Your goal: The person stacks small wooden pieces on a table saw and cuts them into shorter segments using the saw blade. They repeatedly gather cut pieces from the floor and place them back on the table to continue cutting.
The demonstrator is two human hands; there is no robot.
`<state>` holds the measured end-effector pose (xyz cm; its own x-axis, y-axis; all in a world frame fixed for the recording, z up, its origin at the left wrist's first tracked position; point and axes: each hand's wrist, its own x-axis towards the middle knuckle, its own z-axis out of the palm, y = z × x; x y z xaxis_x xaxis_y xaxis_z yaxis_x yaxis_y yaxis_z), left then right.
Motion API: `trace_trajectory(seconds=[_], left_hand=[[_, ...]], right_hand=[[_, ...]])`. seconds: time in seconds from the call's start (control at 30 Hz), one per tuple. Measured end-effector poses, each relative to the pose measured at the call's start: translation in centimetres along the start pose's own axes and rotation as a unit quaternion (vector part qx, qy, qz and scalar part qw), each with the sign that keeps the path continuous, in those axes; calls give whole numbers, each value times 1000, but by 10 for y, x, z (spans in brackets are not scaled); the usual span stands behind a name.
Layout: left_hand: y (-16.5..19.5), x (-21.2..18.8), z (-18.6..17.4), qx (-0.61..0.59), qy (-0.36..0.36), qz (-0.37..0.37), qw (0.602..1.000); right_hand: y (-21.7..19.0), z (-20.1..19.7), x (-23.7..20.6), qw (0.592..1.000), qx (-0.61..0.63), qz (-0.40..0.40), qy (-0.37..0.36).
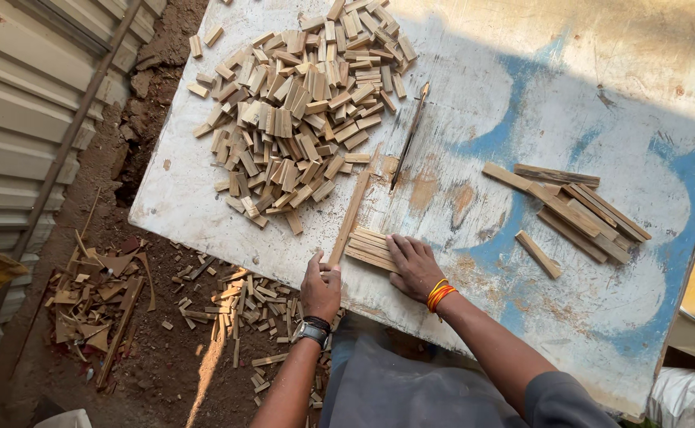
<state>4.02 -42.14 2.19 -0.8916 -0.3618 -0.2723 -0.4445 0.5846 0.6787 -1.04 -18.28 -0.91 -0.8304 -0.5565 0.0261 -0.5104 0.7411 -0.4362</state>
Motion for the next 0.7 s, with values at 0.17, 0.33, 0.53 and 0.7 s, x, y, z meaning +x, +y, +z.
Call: trace_trajectory(seconds=[0.17,0.33,0.53,0.7], left_hand=[[2,50,-26,159,-109,240,951],[28,102,-16,245,-284,311,874],[36,126,-21,223,-323,352,850],[40,128,-18,247,-346,334,841]], right_hand=[[-19,18,9,993,-109,34,25],[-27,22,7,983,-154,96,27],[-37,30,-6,981,-119,100,119],[-33,34,-16,978,-112,72,163]])
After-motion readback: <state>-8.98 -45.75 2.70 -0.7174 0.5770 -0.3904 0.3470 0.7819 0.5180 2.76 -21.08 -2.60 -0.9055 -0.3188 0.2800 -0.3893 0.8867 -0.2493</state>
